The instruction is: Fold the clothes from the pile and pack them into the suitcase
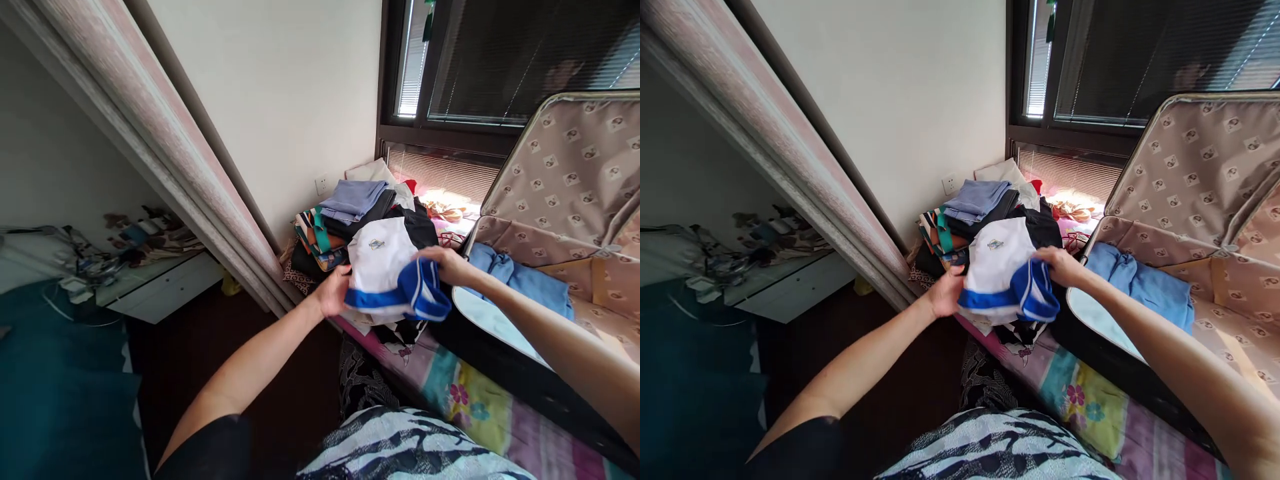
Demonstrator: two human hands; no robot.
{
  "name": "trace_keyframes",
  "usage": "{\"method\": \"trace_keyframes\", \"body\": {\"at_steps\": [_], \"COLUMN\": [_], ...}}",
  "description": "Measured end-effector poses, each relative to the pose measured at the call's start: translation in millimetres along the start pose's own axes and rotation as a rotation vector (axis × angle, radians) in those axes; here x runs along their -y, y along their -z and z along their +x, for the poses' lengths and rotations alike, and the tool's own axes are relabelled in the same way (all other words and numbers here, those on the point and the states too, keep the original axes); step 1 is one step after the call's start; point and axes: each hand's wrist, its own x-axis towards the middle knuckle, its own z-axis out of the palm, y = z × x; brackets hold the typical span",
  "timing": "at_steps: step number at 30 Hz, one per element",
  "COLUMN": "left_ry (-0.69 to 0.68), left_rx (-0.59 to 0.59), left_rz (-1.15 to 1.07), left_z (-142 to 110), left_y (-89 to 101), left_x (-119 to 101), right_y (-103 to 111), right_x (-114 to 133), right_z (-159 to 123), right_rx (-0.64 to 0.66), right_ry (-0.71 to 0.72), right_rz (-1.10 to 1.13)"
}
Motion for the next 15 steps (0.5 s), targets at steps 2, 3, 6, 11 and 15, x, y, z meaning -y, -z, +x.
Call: {"method": "trace_keyframes", "body": {"at_steps": [2, 3, 6, 11, 15], "left_ry": [-0.018, -0.061, -0.175, -0.128, -0.237], "left_rx": [-0.052, -0.099, -0.191, -0.14, -0.33], "left_rz": [0.031, 0.045, 0.083, 0.188, 0.079], "left_z": [-7.9, -10.3, -13.1, -6.6, 17.2], "left_y": [15.3, 18.6, 15.3, 0.1, -7.0], "left_x": [33.3, 44.4, 56.7, 43.4, 10.4], "right_y": [-10.8, -13.1, -6.8, 5.1, -4.7], "right_x": [-5.8, -8.6, -13.8, -23.3, -35.9], "right_z": [-20.5, -26.3, -29.7, -34.1, -41.6], "right_rx": [0.084, 0.101, 0.059, 0.135, 0.3], "right_ry": [0.016, 0.016, 0.002, -0.099, -0.214], "right_rz": [-0.057, -0.094, -0.155, -0.2, -0.307]}}
